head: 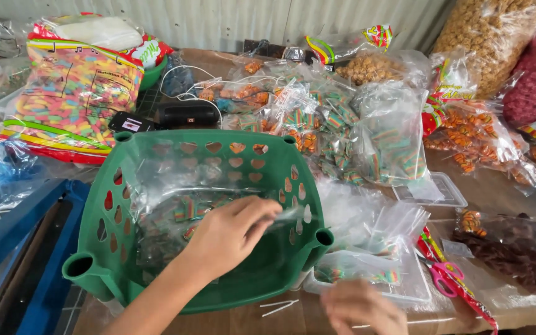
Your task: A person is manually packaging rainbow-colored candy strips into small clear plastic bags at a fast pace.
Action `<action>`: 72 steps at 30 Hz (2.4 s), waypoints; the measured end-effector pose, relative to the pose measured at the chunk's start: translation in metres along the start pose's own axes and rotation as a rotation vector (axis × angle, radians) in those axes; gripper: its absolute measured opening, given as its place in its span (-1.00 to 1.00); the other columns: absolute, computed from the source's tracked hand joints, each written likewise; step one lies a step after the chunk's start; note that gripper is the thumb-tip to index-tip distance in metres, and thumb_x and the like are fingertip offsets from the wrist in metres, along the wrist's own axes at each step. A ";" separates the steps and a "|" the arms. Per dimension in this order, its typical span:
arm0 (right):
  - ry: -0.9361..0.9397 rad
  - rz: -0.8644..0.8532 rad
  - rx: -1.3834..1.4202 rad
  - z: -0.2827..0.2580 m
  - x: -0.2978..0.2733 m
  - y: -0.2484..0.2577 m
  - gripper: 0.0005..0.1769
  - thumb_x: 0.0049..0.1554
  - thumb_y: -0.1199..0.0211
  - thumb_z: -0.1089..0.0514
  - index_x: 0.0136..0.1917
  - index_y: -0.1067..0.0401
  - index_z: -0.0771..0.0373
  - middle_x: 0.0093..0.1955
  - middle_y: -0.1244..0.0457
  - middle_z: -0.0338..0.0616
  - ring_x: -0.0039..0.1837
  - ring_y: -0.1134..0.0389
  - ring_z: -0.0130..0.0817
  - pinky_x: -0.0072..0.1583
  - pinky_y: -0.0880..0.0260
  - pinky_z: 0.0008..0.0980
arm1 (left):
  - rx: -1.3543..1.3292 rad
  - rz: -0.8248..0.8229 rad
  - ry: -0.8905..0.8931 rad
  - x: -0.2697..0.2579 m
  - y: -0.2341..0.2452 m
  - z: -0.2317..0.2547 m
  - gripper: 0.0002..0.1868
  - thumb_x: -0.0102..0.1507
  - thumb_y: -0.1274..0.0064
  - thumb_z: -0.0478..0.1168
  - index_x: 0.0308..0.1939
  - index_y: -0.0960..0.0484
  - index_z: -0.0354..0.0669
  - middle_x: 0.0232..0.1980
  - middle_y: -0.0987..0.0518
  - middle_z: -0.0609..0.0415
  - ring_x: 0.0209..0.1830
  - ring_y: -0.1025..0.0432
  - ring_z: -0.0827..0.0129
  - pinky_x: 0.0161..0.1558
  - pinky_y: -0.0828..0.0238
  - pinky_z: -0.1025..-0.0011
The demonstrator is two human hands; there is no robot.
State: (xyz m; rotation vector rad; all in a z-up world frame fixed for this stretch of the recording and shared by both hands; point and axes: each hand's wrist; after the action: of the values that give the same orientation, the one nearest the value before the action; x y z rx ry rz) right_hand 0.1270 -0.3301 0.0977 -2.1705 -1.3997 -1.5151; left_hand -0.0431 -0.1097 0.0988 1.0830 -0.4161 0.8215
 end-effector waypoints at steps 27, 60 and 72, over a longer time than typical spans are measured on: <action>-0.545 -1.001 -0.623 0.076 0.196 -0.136 -0.13 0.27 -0.13 0.07 0.69 0.24 0.06 0.60 -0.09 -0.37 0.67 0.13 0.04 0.00 -0.47 0.14 | 0.484 -0.601 0.267 -0.031 0.168 -0.022 -0.69 0.38 0.15 0.12 0.05 -0.66 0.29 0.13 -0.64 0.44 -0.08 -0.63 0.43 -0.15 -0.65 0.24; -0.151 -0.019 -0.139 -0.039 0.183 -0.066 -0.83 0.40 -0.03 0.15 0.11 -0.42 0.22 -0.20 -0.24 -0.25 -0.33 -0.18 -0.57 -0.26 -0.19 -0.61 | -0.046 -0.115 0.122 -0.065 0.138 -0.020 -0.95 0.21 -0.27 -0.15 -0.30 -0.82 0.15 -0.21 -0.69 0.22 -0.64 -0.48 0.43 -0.33 -0.45 0.43; 0.177 -0.291 -0.433 -0.031 0.206 -0.030 -0.81 0.37 -0.09 0.33 0.11 -0.53 0.28 -0.17 -0.38 -0.18 -0.27 -0.33 -0.45 -0.10 -0.28 -0.43 | -0.281 0.069 0.121 -0.056 0.107 0.016 -0.90 0.20 -0.25 -0.30 -0.23 -0.80 -0.06 -0.20 -0.80 0.18 -0.07 -0.72 0.36 0.05 -0.72 0.38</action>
State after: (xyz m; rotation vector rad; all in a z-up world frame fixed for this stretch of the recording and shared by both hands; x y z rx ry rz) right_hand 0.0959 -0.2077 0.2662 -2.0382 -1.4876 -2.2385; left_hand -0.1593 -0.1219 0.1334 0.7576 -0.4537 0.8568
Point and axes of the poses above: each hand's wrist, its own x-axis towards the middle knuckle, its own y-axis out of the back of the hand, z = x × y
